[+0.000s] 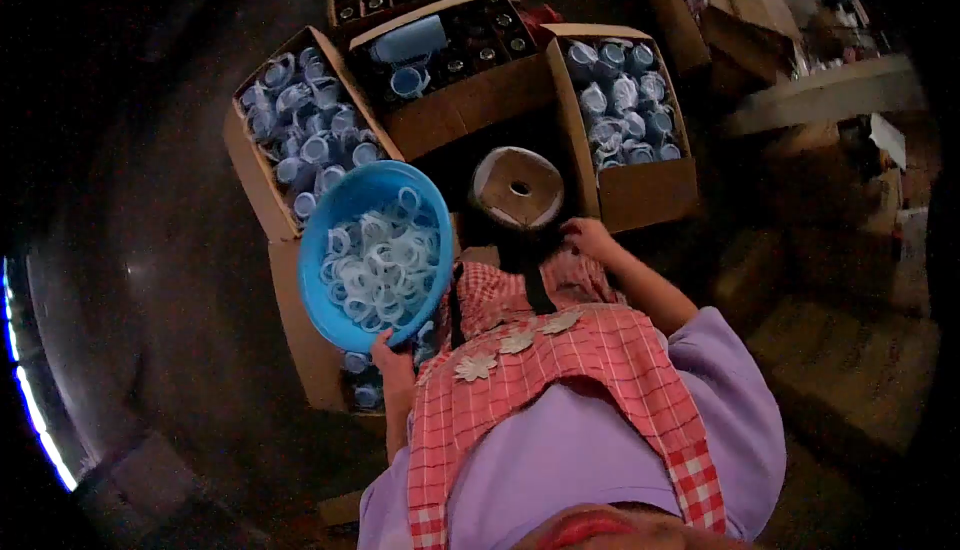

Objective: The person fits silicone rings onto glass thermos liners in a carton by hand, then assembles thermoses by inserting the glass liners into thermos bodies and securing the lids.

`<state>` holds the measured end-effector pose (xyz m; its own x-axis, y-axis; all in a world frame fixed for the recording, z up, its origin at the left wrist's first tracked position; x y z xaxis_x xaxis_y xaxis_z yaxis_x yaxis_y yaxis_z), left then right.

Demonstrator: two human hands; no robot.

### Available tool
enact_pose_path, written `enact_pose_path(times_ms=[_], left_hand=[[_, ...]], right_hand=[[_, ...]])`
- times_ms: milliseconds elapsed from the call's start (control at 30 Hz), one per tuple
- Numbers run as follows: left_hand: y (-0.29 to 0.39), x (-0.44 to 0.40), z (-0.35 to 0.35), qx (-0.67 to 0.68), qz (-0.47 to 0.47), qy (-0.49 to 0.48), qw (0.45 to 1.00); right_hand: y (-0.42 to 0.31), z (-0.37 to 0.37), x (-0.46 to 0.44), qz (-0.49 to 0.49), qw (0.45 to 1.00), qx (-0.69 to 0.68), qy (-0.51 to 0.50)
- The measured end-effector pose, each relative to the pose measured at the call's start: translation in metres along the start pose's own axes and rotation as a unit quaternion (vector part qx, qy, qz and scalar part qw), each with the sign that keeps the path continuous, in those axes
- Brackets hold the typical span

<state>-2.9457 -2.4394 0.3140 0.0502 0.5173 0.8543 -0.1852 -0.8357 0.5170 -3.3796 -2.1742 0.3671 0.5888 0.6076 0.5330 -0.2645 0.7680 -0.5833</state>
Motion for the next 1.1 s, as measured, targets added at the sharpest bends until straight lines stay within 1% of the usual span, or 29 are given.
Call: enact_pose_path(times_ms=[67, 100, 133, 167, 200, 233, 267, 300, 367, 400, 433, 467, 533, 600, 633, 667, 700, 767, 800, 867, 900, 933, 967, 1000, 1033, 1067, 1100], left_hand=[[0.024, 0.0, 0.002, -0.014, -0.171, -0.103, 0.98], [0.024, -0.013, 0.003, -0.056, -0.197, -0.074, 0.976], [0.031, -0.012, -0.005, -0.132, -0.273, -0.058, 0.951], [0.039, -0.009, -0.013, -0.206, -0.345, -0.028, 0.915], [0.078, 0.021, -0.033, -0.313, -0.454, -0.012, 0.834], [0.105, 0.035, -0.046, -0.41, -0.559, 0.013, 0.721], [0.101, 0.015, -0.04, -0.392, -0.519, -0.004, 0.76], [0.09, -0.018, -0.026, -0.374, -0.485, -0.013, 0.79], [0.097, -0.019, -0.037, -0.394, -0.484, -0.034, 0.78], [0.132, 0.02, -0.066, -0.429, -0.526, -0.03, 0.734], [0.151, 0.044, -0.083, -0.462, -0.564, -0.024, 0.685], [0.145, 0.036, -0.086, -0.415, -0.526, -0.036, 0.742], [0.115, -0.007, -0.089, -0.305, -0.447, -0.048, 0.84], [0.099, -0.046, -0.052, -0.307, -0.406, -0.078, 0.857], [0.087, -0.061, -0.051, -0.317, -0.406, -0.083, 0.853], [0.077, -0.075, -0.051, -0.327, -0.406, -0.089, 0.849], [0.058, -0.093, -0.092, -0.352, -0.428, -0.091, 0.827], [0.041, -0.107, -0.108, -0.399, -0.482, -0.097, 0.774], [0.035, -0.12, -0.127, -0.367, -0.503, -0.104, 0.775], [0.029, -0.139, -0.17, -0.308, -0.536, -0.127, 0.776], [0.029, -0.141, -0.19, -0.325, -0.535, -0.113, 0.772], [0.03, -0.127, -0.213, -0.282, -0.498, -0.088, 0.815], [0.046, -0.104, -0.26, -0.225, -0.473, -0.062, 0.85], [0.064, -0.093, -0.285, -0.114, -0.253, -0.017, 0.961], [0.082, -0.08, -0.31, 0.055, -0.039, 0.081, 0.994], [0.089, -0.073, -0.317, -0.116, -0.254, 0.06, 0.958], [0.094, -0.076, -0.336, -0.276, -0.452, 0.025, 0.848]], right_hand=[[-0.025, 0.016, -0.006, 0.052, 0.995, -0.013, 0.083], [-0.039, 0.03, -0.003, 0.046, 0.991, -0.028, 0.122], [-0.059, 0.049, 0.0, 0.04, 0.985, -0.038, 0.162], [-0.077, 0.067, 0.001, 0.038, 0.979, -0.048, 0.195], [-0.098, 0.088, 0.001, -0.017, 0.975, -0.109, 0.192], [-0.115, 0.098, -0.005, -0.059, 0.964, -0.176, 0.189], [-0.126, 0.105, -0.014, -0.102, 0.946, -0.244, 0.186], [-0.121, 0.101, -0.039, -0.042, 0.936, -0.286, 0.199], [-0.13, 0.11, -0.056, 0.008, 0.961, -0.178, 0.211], [-0.139, 0.112, -0.063, 0.032, 0.968, -0.122, 0.216], [-0.159, 0.113, -0.068, 0.061, 0.967, -0.064, 0.24], [-0.165, 0.108, -0.076, 0.077, 0.973, -0.067, 0.207], [-0.17, 0.097, -0.099, 0.139, 0.977, -0.005, 0.159], [-0.198, 0.084, -0.101, 0.169, 0.982, 0.07, 0.055], [-0.199, 0.079, -0.107, 0.161, 0.981, 0.108, 0.012], [-0.183, 0.072, -0.121, 0.151, 0.978, 0.142, -0.033], [-0.147, 0.089, -0.148, 0.14, 0.972, 0.173, -0.073], [-0.124, 0.096, -0.152, 0.12, 0.972, 0.174, -0.105], [-0.105, 0.102, -0.166, 0.107, 0.971, 0.175, -0.122], [-0.036, 0.095, -0.206, 0.085, 0.968, 0.176, -0.155], [-0.003, 0.088, -0.219, 0.072, 0.967, 0.174, -0.175], [0.021, 0.085, -0.222, 0.109, 0.963, 0.189, -0.158], [0.039, 0.091, -0.236, 0.153, 0.957, 0.212, -0.126], [0.038, 0.088, -0.239, 0.19, 0.949, 0.231, -0.096], [0.015, 0.113, -0.245, 0.103, 0.973, 0.157, -0.134], [0.021, 0.111, -0.261, 0.066, 0.979, 0.12, -0.151], [0.032, 0.116, -0.291, 0.031, 0.983, 0.086, -0.158]])
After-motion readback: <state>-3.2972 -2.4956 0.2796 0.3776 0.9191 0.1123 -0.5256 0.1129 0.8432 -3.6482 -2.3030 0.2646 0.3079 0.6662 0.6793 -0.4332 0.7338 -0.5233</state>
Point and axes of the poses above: each hand's wrist, its own x-axis away from the middle knuckle, its own z-axis out of the back of the hand, y = z × x, the point moved 1 cm from there along -x, towards the middle knuckle, and after that the axes turned 2 degrees about -z, right-handed, at the moved point
